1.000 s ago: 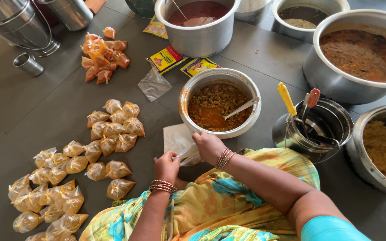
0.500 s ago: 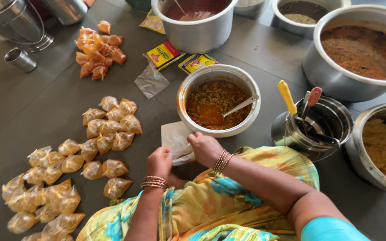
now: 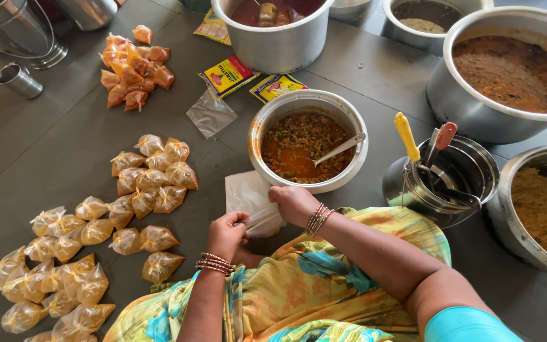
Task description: The person scoops a reddish-brown food mixture from a large metal pot into small plastic bags using a ladle. They then tie the bags closed and place them on the floor next to other completed bags.
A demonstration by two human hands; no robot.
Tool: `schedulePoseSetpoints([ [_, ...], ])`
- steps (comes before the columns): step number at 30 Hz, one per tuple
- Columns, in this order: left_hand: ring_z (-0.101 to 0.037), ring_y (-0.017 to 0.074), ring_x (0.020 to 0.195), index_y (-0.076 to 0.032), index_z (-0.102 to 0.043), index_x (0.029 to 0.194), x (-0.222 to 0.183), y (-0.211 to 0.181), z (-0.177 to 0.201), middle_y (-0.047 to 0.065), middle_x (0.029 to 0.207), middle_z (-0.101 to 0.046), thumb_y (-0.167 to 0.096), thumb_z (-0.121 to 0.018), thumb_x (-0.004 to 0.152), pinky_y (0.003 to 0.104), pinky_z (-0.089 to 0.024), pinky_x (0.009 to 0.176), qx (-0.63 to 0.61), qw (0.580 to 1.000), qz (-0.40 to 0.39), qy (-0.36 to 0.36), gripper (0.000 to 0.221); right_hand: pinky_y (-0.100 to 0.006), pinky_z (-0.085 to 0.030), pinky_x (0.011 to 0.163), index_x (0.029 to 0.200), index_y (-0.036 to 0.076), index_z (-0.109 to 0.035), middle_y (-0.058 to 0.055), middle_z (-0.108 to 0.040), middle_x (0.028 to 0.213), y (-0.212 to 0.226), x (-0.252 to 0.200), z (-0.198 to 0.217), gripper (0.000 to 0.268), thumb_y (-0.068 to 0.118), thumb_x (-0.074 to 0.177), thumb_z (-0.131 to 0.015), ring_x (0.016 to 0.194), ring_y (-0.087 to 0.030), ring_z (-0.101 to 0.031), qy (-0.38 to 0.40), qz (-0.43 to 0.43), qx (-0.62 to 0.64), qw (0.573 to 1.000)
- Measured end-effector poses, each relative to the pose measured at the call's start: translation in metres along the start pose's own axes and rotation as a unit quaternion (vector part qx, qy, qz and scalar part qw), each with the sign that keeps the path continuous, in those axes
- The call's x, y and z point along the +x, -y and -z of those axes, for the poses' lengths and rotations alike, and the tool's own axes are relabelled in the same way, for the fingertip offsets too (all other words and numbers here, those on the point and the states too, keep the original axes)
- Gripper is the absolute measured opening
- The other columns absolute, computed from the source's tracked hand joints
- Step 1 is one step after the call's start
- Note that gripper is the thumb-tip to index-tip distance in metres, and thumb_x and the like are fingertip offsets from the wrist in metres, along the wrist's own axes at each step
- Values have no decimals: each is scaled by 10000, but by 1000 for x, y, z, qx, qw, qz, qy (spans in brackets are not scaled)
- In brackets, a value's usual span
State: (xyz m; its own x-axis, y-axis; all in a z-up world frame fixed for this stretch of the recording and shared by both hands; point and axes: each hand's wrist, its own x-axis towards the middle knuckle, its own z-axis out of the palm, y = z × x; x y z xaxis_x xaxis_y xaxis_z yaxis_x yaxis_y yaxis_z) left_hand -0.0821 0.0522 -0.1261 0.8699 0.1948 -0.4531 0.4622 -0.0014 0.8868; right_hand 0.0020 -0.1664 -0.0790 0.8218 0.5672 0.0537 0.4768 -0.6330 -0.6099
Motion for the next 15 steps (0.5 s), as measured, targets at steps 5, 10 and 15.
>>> schedulePoseSetpoints([
  [5, -709, 104, 848, 20, -729, 1170, 4, 7, 3, 37, 952, -772, -16, -690, 883, 236, -588, 770, 26, 988, -152, 28, 291, -379, -584, 744, 931, 62, -727, -144, -742, 863, -8, 10, 11, 154, 72, 815, -626, 826, -297, -740, 25, -59, 61, 996],
  [10, -694, 192, 941, -16, -619, 1323, -2, 6, 0, 100, 1085, -679, -6, -734, 774, 319, -590, 793, 188, 933, -308, 0, 561, -366, -596, 699, 1014, 3, -714, -153, -746, 838, -1, 9, 29, 246, 100, 799, -647, 763, -291, -741, 116, -135, 197, 964],
  [15, -705, 261, 969, -101, -625, 1335, -9, -2, -8, 102, 1182, -653, -77, -728, 837, 381, -595, 870, 281, 914, -288, -57, 509, -398, -557, 758, 1247, 34, -613, -162, -698, 874, 11, 3, 18, 622, 231, 707, -849, 839, -309, -693, 167, -28, 37, 985],
])
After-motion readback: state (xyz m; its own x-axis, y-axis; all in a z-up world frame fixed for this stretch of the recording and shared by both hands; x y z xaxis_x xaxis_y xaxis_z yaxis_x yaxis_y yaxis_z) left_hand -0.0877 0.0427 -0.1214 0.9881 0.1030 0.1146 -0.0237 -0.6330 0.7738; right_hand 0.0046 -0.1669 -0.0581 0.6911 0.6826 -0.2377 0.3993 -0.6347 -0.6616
